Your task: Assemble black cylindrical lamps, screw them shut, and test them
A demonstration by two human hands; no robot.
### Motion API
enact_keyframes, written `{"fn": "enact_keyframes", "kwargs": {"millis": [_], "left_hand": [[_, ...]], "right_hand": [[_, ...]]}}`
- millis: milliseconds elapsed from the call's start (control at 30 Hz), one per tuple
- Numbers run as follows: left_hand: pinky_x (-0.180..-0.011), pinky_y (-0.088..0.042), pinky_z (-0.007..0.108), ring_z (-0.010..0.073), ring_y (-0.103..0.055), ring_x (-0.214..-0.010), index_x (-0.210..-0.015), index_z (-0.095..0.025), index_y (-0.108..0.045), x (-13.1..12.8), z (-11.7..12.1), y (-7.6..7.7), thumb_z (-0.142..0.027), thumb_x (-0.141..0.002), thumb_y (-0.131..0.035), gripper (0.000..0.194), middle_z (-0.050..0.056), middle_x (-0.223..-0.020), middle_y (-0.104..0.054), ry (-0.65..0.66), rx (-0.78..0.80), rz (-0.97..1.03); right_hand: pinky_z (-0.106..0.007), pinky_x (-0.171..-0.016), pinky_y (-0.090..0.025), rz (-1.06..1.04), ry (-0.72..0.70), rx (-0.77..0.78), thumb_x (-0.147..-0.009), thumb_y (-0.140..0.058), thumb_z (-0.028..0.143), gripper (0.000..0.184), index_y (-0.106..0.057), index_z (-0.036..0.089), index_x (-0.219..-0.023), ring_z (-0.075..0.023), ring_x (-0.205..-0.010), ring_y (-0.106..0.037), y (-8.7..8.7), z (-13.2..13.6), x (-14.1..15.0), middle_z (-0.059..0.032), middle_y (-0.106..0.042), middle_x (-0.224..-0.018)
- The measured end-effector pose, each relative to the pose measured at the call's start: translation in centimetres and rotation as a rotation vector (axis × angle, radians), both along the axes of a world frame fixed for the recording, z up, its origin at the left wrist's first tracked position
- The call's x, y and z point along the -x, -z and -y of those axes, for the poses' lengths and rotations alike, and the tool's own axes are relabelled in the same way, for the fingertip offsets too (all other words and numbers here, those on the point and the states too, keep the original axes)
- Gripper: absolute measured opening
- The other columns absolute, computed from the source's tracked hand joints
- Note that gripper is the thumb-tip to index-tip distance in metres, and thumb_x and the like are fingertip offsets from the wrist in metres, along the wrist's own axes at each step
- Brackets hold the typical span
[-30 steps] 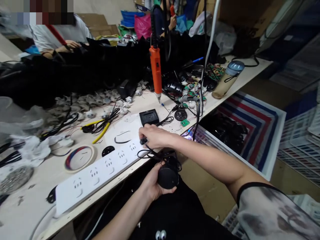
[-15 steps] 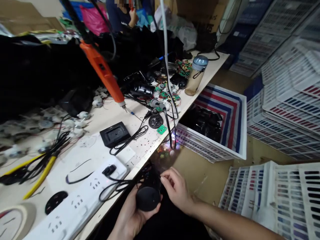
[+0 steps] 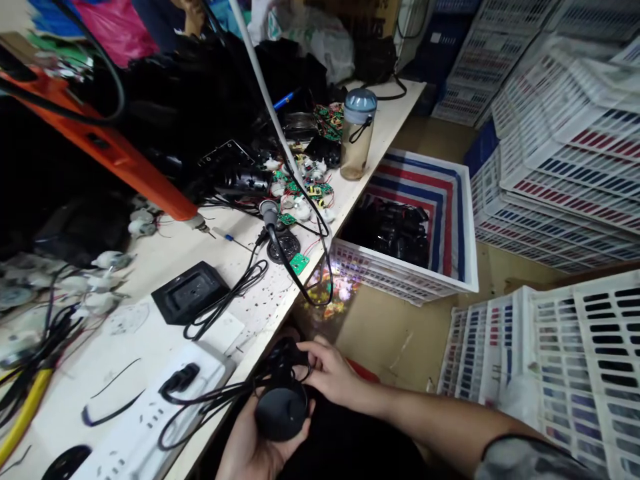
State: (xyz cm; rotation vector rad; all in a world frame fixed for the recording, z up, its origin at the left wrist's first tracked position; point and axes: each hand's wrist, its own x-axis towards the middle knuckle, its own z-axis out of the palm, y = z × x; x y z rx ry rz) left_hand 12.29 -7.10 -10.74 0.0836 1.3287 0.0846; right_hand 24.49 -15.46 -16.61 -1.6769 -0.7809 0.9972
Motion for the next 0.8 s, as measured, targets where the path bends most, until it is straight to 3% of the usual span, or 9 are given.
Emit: {"fn": "enact_keyframes", "kwargs": {"millis": [400, 600, 800], "left_hand": [[-0.05, -0.057, 0.04, 0.0304, -0.071, -0.067, -0.118, -0.016, -0.056, 0.2, 0.0, 0.1, -0.025, -0.082, -0.055, 0.037, 0.011, -0.083, -0.071, -0.007, 0.019, -0.051], [-0.047, -0.056, 0.038, 0.0304, -0.071, -0.062, -0.119, -0.014, -0.053, -0.3, 0.3, -0.7, -0.022, -0.087, -0.05, 0.034, 0.012, -0.076, -0.07, 0.033, -0.041, -0.085], [-0.046, -0.056, 0.037, 0.0286, -0.07, -0.057, -0.121, -0.016, -0.052, -0.9, 0.5, -1.2, -0.023, -0.09, -0.046, 0.032, 0.009, -0.071, -0.07, 0.053, -0.076, -0.111]], "right_hand": [[-0.023, -0.057, -0.034, 0.08, -0.013, -0.061, -0.084, -0.066, 0.046, 0.034, -0.069, 0.021, -0.106, -0.0105, -0.063, -0.043, -0.4, -0.2, 0.0, 0.005, -0.043, -0.07], [-0.023, -0.059, -0.035, 0.092, -0.061, -0.08, -0.084, -0.066, 0.03, 0.024, -0.069, 0.021, -0.106, -0.0108, -0.065, -0.045, -1.0, -0.3, -0.4, 0.0048, -0.043, -0.072], [-0.023, -0.06, -0.036, 0.092, -0.055, -0.056, -0.082, -0.068, 0.028, 0.023, -0.069, 0.022, -0.104, -0.0112, -0.064, -0.047, -0.5, -0.4, -0.4, 0.0051, -0.045, -0.071]]}}
